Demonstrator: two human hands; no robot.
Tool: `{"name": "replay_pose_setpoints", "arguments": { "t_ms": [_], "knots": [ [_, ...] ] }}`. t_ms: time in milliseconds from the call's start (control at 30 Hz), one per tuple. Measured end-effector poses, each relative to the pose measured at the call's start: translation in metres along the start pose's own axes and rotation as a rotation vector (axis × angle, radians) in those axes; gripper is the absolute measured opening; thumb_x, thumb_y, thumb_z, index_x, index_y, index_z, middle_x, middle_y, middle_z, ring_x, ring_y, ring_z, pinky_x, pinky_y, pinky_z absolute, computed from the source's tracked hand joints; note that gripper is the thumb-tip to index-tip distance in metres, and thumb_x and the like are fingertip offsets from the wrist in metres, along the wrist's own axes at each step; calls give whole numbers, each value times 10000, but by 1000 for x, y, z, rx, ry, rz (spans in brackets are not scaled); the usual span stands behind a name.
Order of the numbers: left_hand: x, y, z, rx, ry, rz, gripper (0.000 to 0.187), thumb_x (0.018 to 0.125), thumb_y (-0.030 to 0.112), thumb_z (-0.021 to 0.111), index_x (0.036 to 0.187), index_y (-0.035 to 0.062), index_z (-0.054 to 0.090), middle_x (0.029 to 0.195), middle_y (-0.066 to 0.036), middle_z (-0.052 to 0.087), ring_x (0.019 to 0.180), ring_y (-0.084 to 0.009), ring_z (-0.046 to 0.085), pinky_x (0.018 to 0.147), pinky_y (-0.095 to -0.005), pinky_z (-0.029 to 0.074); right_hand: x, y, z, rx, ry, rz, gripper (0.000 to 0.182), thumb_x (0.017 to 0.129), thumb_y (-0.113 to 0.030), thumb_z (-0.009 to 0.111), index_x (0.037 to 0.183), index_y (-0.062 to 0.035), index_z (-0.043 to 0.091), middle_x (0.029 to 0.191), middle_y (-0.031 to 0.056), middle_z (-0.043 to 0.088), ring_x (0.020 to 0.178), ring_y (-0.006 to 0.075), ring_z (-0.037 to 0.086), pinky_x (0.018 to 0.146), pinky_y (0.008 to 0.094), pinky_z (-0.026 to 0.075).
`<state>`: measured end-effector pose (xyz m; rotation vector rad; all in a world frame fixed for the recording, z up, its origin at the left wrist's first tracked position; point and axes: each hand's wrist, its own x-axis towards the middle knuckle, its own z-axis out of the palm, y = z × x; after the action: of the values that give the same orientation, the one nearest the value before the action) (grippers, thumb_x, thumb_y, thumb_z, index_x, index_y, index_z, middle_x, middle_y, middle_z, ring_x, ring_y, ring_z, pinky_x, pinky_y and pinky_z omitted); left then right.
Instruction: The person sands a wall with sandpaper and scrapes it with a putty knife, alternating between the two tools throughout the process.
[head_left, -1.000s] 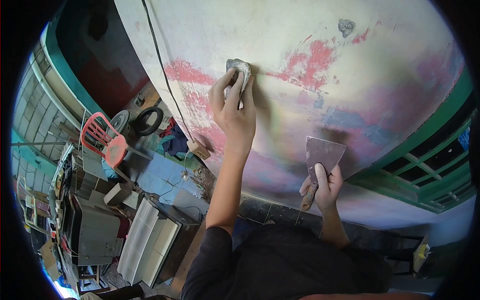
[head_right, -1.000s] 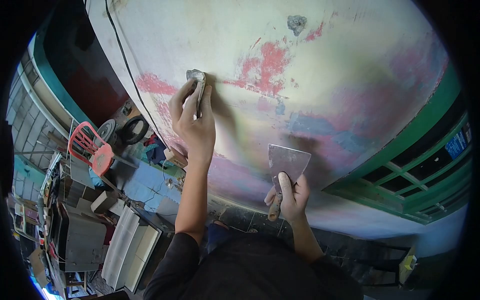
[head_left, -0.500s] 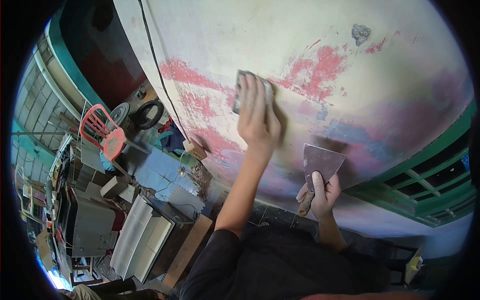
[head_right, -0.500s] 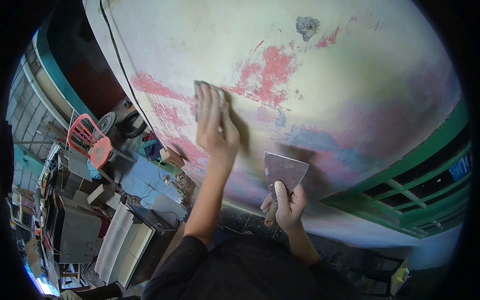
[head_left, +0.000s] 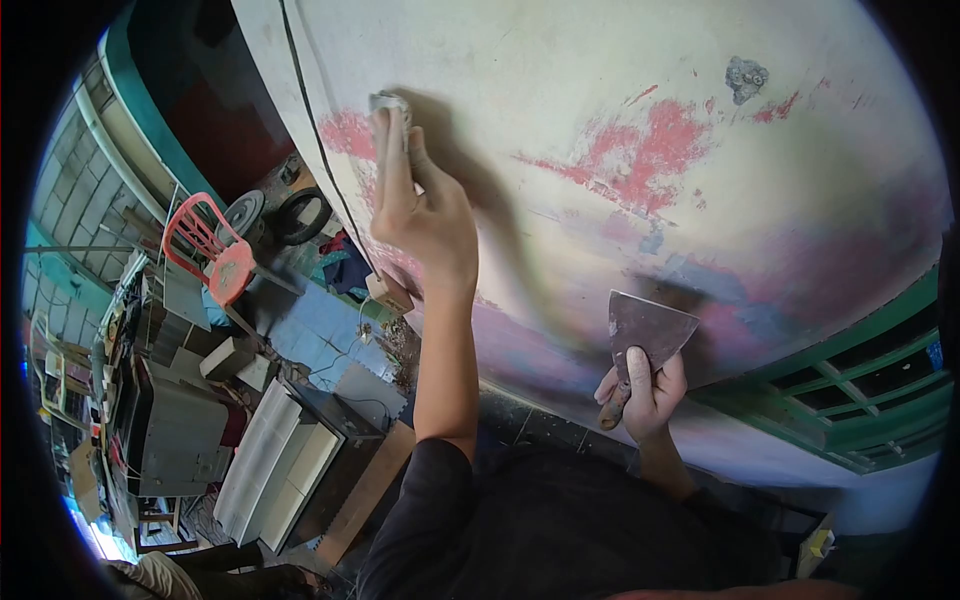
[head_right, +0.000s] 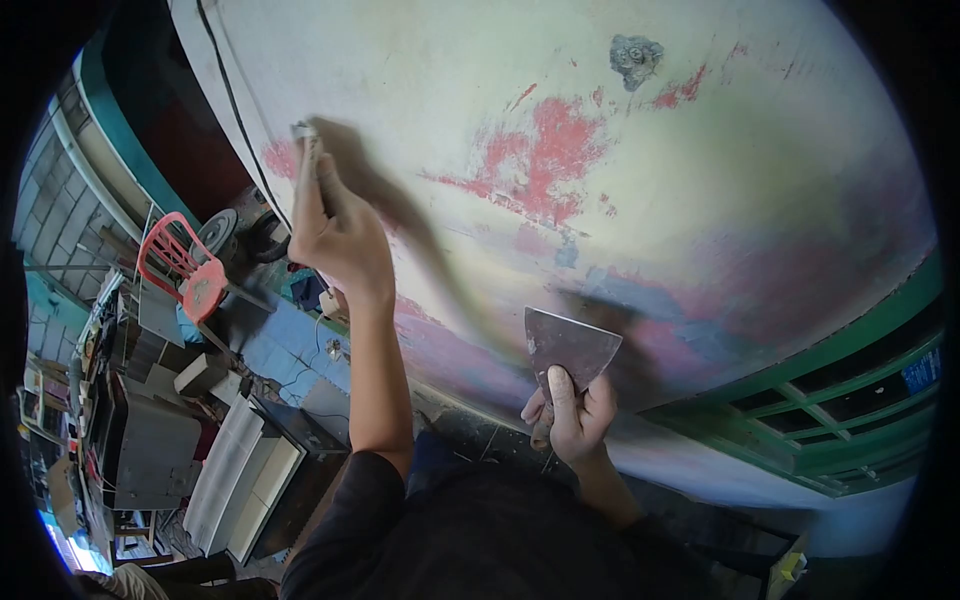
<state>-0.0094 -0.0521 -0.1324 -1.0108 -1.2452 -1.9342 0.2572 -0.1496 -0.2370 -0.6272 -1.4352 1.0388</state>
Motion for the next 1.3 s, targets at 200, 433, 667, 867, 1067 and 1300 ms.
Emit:
{"name": "replay_pose_setpoints", "arguments": {
  "t_ms": [200, 433, 667, 867, 1067, 1300],
  "knots": [
    [-56, 21, 9, -53, -169, 123, 434, 878, -165, 592, 1294, -74, 678, 1379, -301, 608, 1349, -418, 554, 1163, -497, 439, -5, 6, -5, -23, -2, 22, 194, 1078, -56, 479, 1215, 80, 491, 913, 178, 694, 452, 152, 587, 413, 277, 483],
    [-100, 20, -3, -172, -307, 328, 486, 811, -186, 540, 1268, -99, 681, 1327, -298, 656, 1314, -442, 596, 1137, -569, 455, 1, 9, 1, -18, -25, 10, 199, 1077, -56, 488, 1225, 76, 501, 908, 160, 693, 459, 145, 590, 418, 267, 473],
    [-22, -15, 6, 37, -126, 161, 448, 873, -165, 572, 1297, -64, 681, 1367, -264, 642, 1323, -420, 588, 1157, -490, 455, -1, 8, -1, -73, -41, -34, 190, 1071, -53, 488, 1208, 75, 517, 849, 123, 658, 452, 130, 577, 426, 260, 468],
    [-88, 29, 9, -197, -231, 246, 477, 829, -172, 601, 1287, -69, 686, 1352, -265, 654, 1319, -431, 593, 1144, -513, 465, -2, 11, 5, -42, 37, 10, 192, 1071, -57, 492, 1208, 75, 517, 848, 125, 655, 453, 121, 564, 432, 261, 469],
    [-65, -22, 0, 3, -179, 269, 415, 875, -125, 637, 1284, -71, 684, 1352, -266, 650, 1310, -425, 596, 1116, -486, 503, 3, 7, 6, -43, 57, -61, 193, 1074, -53, 486, 1214, 77, 509, 843, 126, 662, 455, 117, 557, 432, 256, 465],
    [-87, 23, 14, -229, -212, 304, 469, 816, -159, 617, 1269, -69, 696, 1354, -283, 647, 1326, -422, 592, 1133, -488, 479, -4, 3, 11, -49, 121, -61, 180, 1078, -52, 475, 1201, 76, 505, 804, 122, 651, 448, 111, 545, 423, 250, 446]
  ]
}}
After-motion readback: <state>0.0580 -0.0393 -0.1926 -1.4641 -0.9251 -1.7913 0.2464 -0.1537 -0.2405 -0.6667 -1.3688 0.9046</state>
